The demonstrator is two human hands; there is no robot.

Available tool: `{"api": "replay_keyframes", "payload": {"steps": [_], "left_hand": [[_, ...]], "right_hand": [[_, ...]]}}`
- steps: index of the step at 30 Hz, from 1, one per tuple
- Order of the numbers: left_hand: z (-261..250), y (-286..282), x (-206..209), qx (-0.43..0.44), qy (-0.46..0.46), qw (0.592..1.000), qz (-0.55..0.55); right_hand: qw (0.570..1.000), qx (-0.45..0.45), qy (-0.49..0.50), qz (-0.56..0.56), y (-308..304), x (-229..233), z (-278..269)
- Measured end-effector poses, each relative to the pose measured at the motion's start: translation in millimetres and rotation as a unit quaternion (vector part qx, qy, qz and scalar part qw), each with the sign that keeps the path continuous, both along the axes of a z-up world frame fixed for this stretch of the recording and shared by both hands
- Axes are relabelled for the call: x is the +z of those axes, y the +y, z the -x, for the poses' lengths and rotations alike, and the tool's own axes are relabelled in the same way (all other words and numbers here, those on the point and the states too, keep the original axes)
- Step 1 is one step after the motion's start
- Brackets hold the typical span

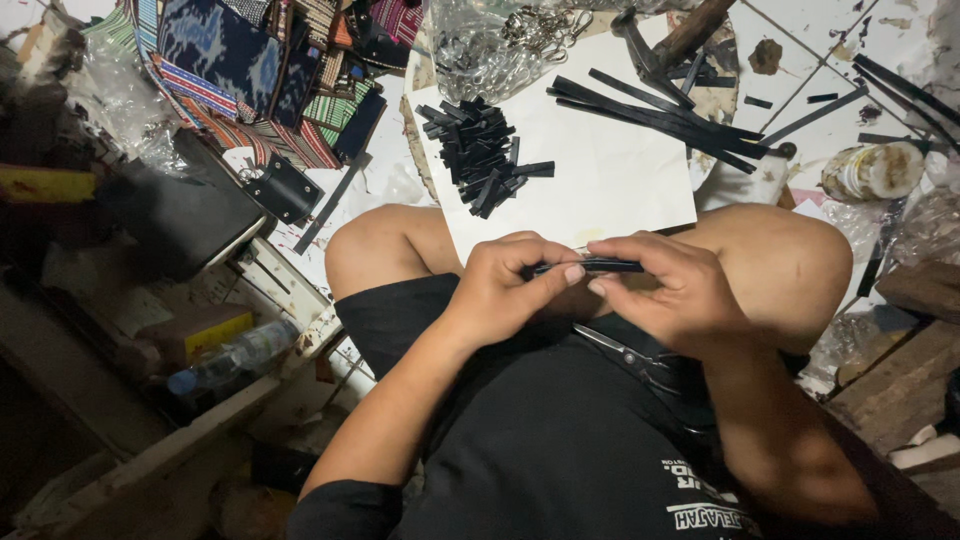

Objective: The person repeatedly folds black leather straps and cuts them into short pieces using scissors. The cut pieces are placed on a white sheet on the lap. The person continues this process throughout the clip.

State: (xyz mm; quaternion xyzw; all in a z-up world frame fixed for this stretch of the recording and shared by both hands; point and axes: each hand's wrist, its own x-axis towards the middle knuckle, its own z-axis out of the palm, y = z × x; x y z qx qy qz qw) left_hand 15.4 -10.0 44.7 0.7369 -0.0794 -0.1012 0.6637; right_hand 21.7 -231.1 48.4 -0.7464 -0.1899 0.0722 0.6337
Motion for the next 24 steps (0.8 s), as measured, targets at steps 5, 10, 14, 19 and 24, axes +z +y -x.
{"api": "replay_keyframes", "payload": {"steps": [5, 10, 14, 19, 24], "left_hand": [[6.5, 4.2, -15.4, -0.009, 0.04, 0.998, 0.041], [4.7, 3.8, -14.7, -0.002, 0.066, 0.996, 0.053], [6.2, 7.4, -39.9, 0.047, 0.081, 0.994, 0.049], [-6.8, 10.8, -43.3, 0.111, 0.159, 0.981, 0.001], [-15.8, 9.3, -61.3, 0.165, 0.239, 0.953, 0.083]], "right_hand": [[1.0, 0.003, -0.015, 0.008, 1.6, -0.3, -1.0], [0.999, -0.018, -0.023, 0.02, 4.3, -2.7, 1.0], [0.997, -0.055, -0.037, 0.05, -11.3, -5.0, 5.1], [0.945, -0.121, -0.097, 0.287, -51.2, 7.2, 47.2], [0.707, 0.028, 0.359, 0.608, -76.4, -6.8, 110.4]]}}
